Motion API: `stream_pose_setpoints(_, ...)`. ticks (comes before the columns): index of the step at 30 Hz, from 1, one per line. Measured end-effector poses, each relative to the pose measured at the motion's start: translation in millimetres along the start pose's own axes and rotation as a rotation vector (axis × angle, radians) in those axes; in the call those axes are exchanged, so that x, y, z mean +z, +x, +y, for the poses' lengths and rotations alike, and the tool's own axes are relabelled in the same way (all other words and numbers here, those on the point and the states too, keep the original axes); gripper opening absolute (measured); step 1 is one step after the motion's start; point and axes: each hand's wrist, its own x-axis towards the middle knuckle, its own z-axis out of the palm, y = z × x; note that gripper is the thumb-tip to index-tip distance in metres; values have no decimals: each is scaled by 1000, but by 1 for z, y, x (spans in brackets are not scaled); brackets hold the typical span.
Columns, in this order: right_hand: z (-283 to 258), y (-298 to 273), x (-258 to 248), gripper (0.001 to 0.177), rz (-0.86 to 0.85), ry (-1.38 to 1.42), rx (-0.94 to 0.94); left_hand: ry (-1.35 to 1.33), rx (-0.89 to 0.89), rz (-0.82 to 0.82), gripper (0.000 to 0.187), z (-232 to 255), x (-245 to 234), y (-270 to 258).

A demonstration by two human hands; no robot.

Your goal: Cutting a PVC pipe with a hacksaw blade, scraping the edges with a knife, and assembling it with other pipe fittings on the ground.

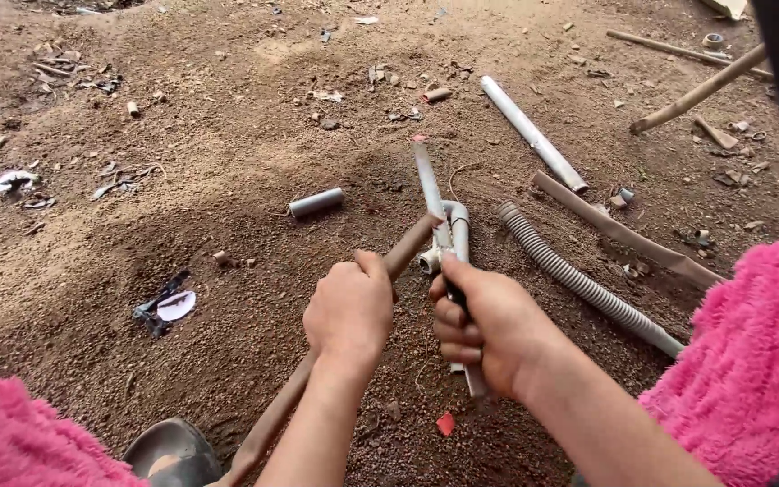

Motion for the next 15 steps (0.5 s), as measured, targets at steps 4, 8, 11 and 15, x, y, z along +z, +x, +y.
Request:
stream_pose_setpoints(4, 3, 14, 8, 42, -6, -27, -77, 25, 3, -7, 70, -5, -7, -6)
stream_pose_setpoints(8, 3, 12, 0, 44, 137, -4, -155, -61, -19, 31, 65, -1, -21, -6)
stream_pose_setpoints(11, -10, 19, -10, 46, 161, 31, -169, -79, -23, 53, 66, -1, -26, -6)
stream_pose_setpoints(15, -18, 25, -12, 56, 66, 92, -74, -69, 20, -56, 64, -12, -12, 2)
